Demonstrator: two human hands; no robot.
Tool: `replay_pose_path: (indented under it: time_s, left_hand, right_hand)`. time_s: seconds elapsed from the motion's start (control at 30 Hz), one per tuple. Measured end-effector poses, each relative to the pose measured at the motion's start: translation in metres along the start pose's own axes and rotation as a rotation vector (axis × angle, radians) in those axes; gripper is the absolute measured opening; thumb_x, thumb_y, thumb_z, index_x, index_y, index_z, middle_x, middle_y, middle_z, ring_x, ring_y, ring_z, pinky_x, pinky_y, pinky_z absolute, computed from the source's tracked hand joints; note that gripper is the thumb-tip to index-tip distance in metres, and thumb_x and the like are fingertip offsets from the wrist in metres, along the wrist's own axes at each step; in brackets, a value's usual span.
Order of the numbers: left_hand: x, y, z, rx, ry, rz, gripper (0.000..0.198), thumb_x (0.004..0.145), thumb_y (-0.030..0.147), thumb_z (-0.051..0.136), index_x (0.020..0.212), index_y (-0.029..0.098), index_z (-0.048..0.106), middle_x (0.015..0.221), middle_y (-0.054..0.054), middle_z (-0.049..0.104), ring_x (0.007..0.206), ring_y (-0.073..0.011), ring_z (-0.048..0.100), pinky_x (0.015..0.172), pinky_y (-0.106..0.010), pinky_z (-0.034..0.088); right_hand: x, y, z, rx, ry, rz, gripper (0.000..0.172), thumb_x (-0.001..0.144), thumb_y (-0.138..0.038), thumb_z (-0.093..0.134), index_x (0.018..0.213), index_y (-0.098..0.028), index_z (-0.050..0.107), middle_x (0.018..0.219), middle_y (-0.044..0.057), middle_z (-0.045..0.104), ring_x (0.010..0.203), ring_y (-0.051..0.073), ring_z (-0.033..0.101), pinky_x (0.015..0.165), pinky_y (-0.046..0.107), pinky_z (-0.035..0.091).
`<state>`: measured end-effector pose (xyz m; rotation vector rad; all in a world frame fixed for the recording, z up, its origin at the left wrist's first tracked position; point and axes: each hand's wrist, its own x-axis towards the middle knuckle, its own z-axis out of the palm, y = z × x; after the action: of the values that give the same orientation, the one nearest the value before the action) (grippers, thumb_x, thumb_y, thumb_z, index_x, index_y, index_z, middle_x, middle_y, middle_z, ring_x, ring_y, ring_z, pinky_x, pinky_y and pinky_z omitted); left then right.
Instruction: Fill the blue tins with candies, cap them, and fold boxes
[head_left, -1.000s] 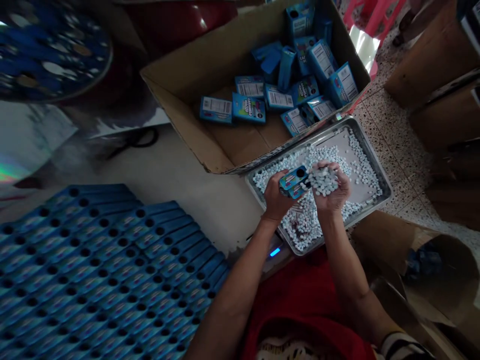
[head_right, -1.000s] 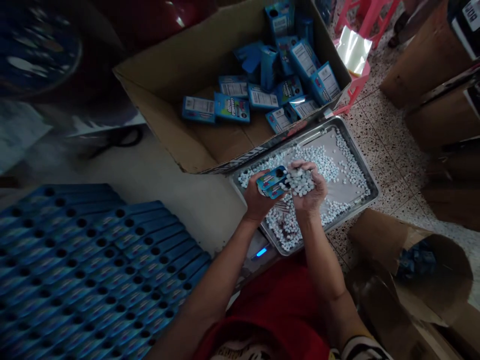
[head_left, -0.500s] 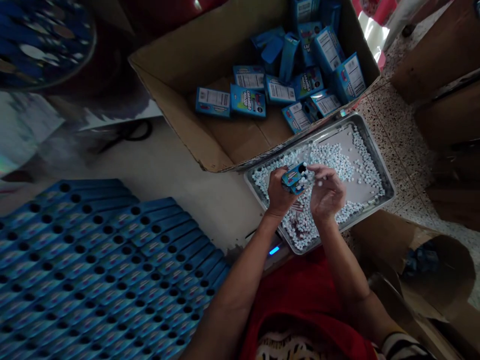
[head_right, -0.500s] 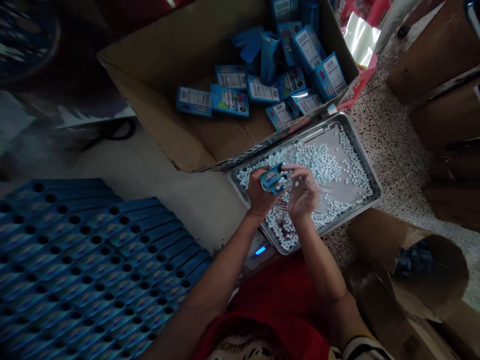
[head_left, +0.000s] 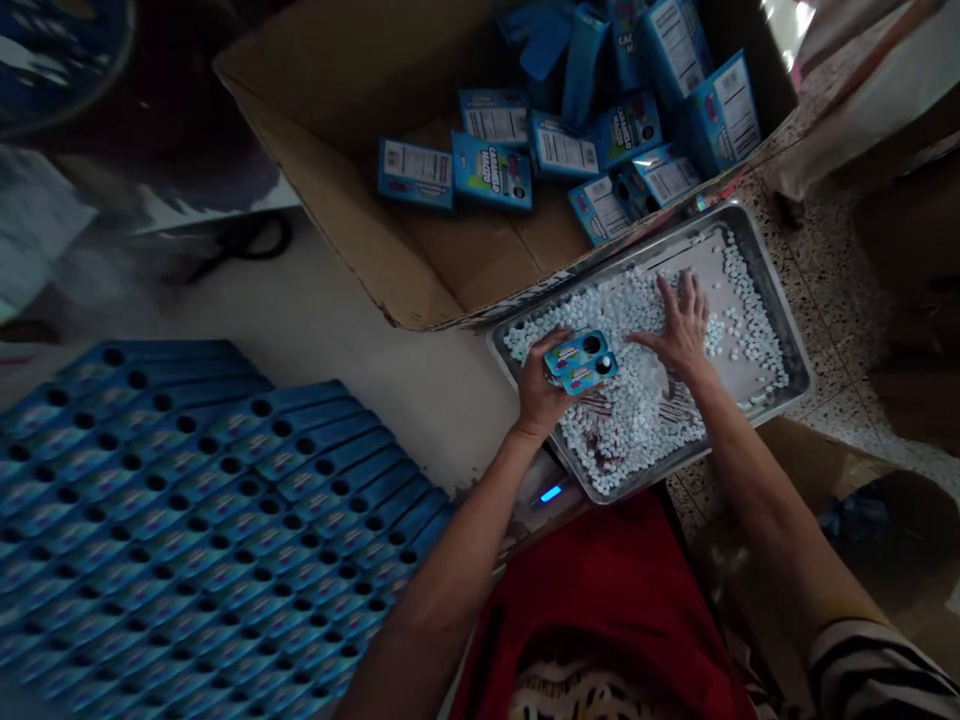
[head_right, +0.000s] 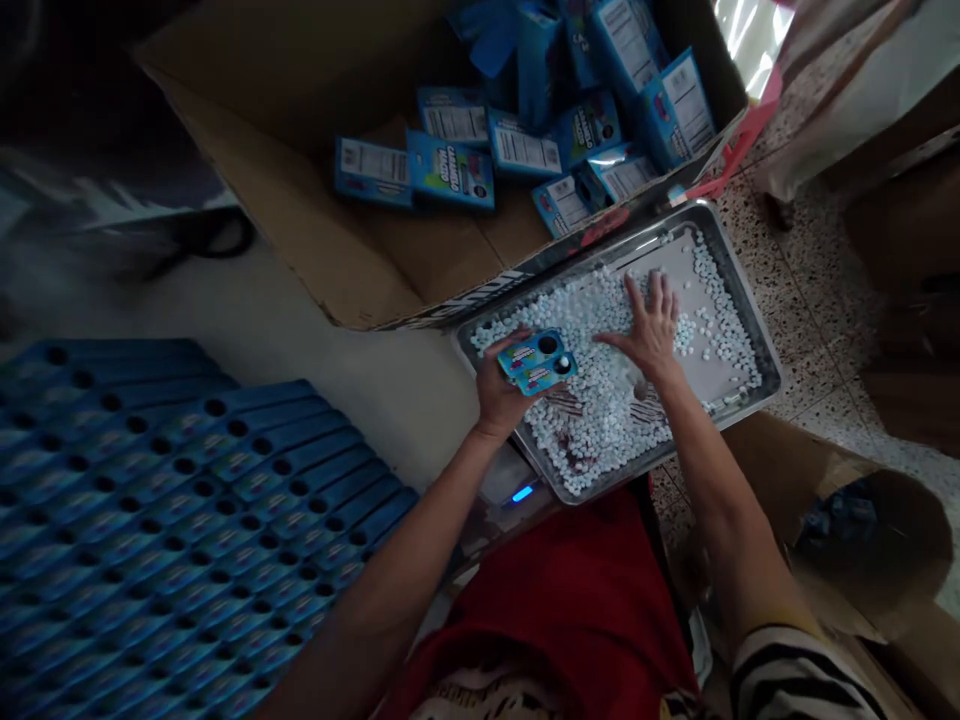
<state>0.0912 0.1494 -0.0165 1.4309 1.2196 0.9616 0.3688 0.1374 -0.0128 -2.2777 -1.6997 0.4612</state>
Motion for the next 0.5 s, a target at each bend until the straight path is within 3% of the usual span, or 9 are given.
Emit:
replay_pose_path:
  time_s: [0.07, 0.17, 0.23, 0.3, 0.4, 0.5]
  left_hand:
    - [-0.006, -0.002, -0.009, 0.058, 0.018, -0.005, 0.093, 0.057, 0.06, 0.101, 0.131, 0.025, 0.056, 0.14, -0.012, 0.067, 0.136, -0.0335, 0.065, 0.119, -0.053, 0.051]
    - [-0.009, -0.001, -0.02, 0.181, 0.079, 0.021, 0.091, 0.054, 0.059, 0.102, 0.125, 0.023, 0.058, 0.139, -0.014, 0.066, 0.134, -0.0346, 0.065, 0.117, -0.053, 0.051]
    - [-0.01, 0.003, -0.023, 0.224, 0.103, 0.005, 0.089, 0.053, 0.059, 0.102, 0.121, 0.023, 0.059, 0.13, -0.012, 0.069, 0.127, -0.0334, 0.067, 0.112, -0.051, 0.054]
    - [-0.012, 0.008, -0.022, 0.228, 0.142, -0.068, 0.086, 0.055, 0.059, 0.101, 0.121, 0.023, 0.058, 0.118, -0.008, 0.073, 0.111, -0.029, 0.072, 0.102, -0.045, 0.058]
    - [-0.016, 0.014, -0.021, 0.228, 0.075, -0.1, 0.087, 0.054, 0.059, 0.102, 0.121, 0.024, 0.06, 0.108, -0.005, 0.075, 0.099, -0.0262, 0.074, 0.093, -0.04, 0.059]
    - [-0.021, 0.017, -0.02, 0.254, -0.008, -0.062, 0.088, 0.047, 0.058, 0.104, 0.117, 0.024, 0.063, 0.108, -0.006, 0.075, 0.103, -0.0297, 0.074, 0.097, -0.043, 0.058]
  right_hand:
    - [-0.004, -0.014, 0.017, -0.022, -0.04, -0.038, 0.085, 0.084, -0.078, 0.074, 0.15, -0.027, 0.059, 0.173, 0.015, 0.037, 0.16, 0.044, 0.026, 0.125, 0.068, 0.027]
    - [-0.026, -0.031, 0.033, 0.067, -0.083, -0.023, 0.057, 0.09, -0.065, 0.073, 0.131, -0.026, 0.072, 0.154, 0.015, 0.058, 0.144, 0.038, 0.047, 0.12, 0.059, 0.039]
    - [-0.042, -0.034, 0.036, 0.216, -0.099, 0.064, 0.042, 0.088, -0.058, 0.075, 0.113, -0.024, 0.076, 0.131, 0.015, 0.071, 0.126, 0.034, 0.06, 0.111, 0.052, 0.048]
    - [-0.054, -0.036, 0.033, 0.474, -0.061, 0.268, 0.038, 0.08, -0.056, 0.08, 0.096, -0.023, 0.074, 0.108, 0.011, 0.075, 0.108, 0.03, 0.067, 0.098, 0.046, 0.055]
    - [-0.064, -0.046, 0.014, 0.871, -0.031, 0.544, 0.043, 0.082, -0.065, 0.072, 0.084, -0.023, 0.065, 0.081, 0.003, 0.069, 0.078, 0.021, 0.066, 0.068, 0.033, 0.056]
    - [-0.069, -0.069, -0.015, 1.358, -0.111, 0.608, 0.044, 0.089, -0.068, 0.06, 0.081, -0.024, 0.059, 0.073, -0.001, 0.062, 0.058, 0.014, 0.054, 0.049, 0.025, 0.043]
